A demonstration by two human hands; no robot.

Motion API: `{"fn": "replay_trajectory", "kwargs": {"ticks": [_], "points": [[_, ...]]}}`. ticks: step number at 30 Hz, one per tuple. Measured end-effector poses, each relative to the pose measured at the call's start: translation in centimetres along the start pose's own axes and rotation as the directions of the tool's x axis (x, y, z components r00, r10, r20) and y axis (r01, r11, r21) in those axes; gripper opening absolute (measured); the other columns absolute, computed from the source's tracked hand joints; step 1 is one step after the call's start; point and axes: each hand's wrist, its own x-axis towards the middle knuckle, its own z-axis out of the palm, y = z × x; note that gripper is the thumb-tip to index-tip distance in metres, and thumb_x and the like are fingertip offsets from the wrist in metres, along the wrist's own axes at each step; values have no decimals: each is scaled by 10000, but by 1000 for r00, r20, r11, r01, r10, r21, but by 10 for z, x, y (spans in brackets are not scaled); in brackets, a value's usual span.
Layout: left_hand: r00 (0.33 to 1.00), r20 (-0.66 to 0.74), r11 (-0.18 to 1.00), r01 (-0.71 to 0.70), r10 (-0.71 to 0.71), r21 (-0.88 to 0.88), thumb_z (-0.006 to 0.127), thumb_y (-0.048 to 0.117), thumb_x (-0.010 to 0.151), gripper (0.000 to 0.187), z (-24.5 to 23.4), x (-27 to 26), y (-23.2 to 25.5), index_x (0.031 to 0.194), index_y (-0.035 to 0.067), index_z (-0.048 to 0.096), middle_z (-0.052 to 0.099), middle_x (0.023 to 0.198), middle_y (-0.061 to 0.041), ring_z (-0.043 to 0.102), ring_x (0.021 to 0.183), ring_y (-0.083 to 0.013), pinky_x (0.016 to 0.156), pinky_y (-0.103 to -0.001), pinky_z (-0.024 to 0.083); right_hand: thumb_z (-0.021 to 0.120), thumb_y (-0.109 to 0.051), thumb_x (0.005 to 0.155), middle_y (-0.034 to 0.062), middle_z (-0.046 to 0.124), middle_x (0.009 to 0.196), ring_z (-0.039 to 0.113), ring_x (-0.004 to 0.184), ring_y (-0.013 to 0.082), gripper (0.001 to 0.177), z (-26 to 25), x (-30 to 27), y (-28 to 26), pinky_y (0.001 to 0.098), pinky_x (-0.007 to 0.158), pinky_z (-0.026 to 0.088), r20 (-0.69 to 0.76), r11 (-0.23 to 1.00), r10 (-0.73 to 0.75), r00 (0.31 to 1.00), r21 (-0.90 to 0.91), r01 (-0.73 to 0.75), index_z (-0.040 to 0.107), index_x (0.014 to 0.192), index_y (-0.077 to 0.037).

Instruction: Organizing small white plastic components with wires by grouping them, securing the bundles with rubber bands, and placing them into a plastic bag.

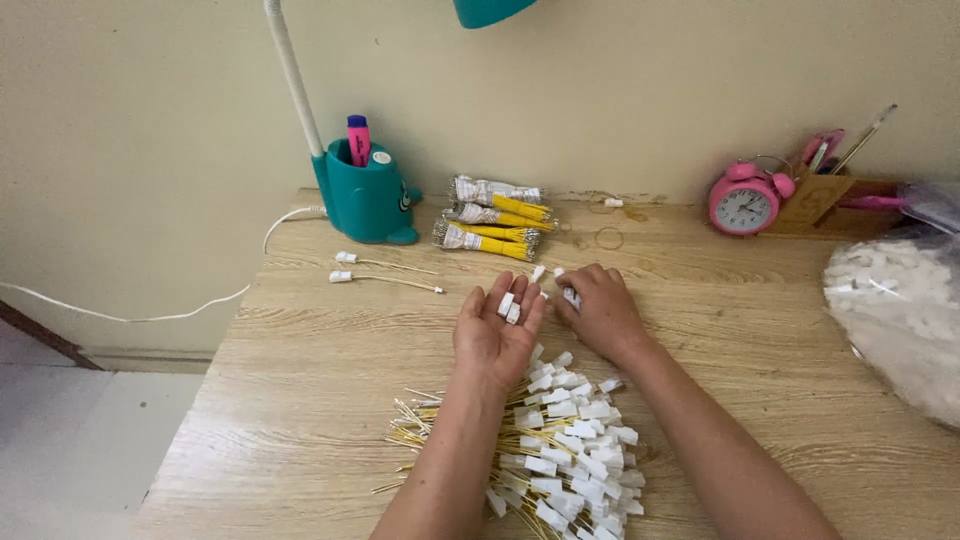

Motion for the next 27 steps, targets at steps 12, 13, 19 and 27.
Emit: {"fn": "replay_trajectory", "kwargs": {"ticks": [12, 13, 19, 27], "points": [[999, -33, 999, 32, -31, 18, 379, 453, 1000, 452, -17, 15, -19, 1162, 111, 626, 643, 1106, -104, 631, 1033, -273, 968, -445, 514, 727, -190, 791, 70, 608, 875, 611, 838, 191, 227, -14, 8, 1, 289, 686, 505, 5, 758, 311, 950, 602, -252, 703, 1007, -123], [999, -31, 999, 27, -26, 19, 382, 454, 998, 450, -17, 17, -20, 1163, 117, 629, 646, 1097, -98, 634, 1020, -270, 955, -454, 518, 703, -163, 807, 17, 580, 827, 569, 726, 98, 211, -16, 8, -1, 211, 555, 484, 44, 579, 388, 921, 765, -281, 686, 1009, -106], [997, -27, 998, 70, -70, 0, 385, 473, 995, 441, 7, -12, -26, 1143, 134, 626, 639, 1061, -79, 624, 962, -266, 930, -512, 513, 712, -131, 832, 54, 624, 884, 569, 787, 111, 251, -71, -2, -71, 201, 573, 493, 108, 550, 196, 975, 811, -200, 678, 1063, -39], [998, 14, 988, 63, -61, -138, 383, 528, 966, 515, 22, -27, -26, 900, 130, 702, 686, 823, -89, 683, 792, -272, 755, -473, 595, 680, -247, 872, 128, 621, 1031, 553, 826, 200, 252, -98, -16, -118, 326, 709, 498, 133, 819, -47, 990, 573, -38, 715, 1075, -101]]}}
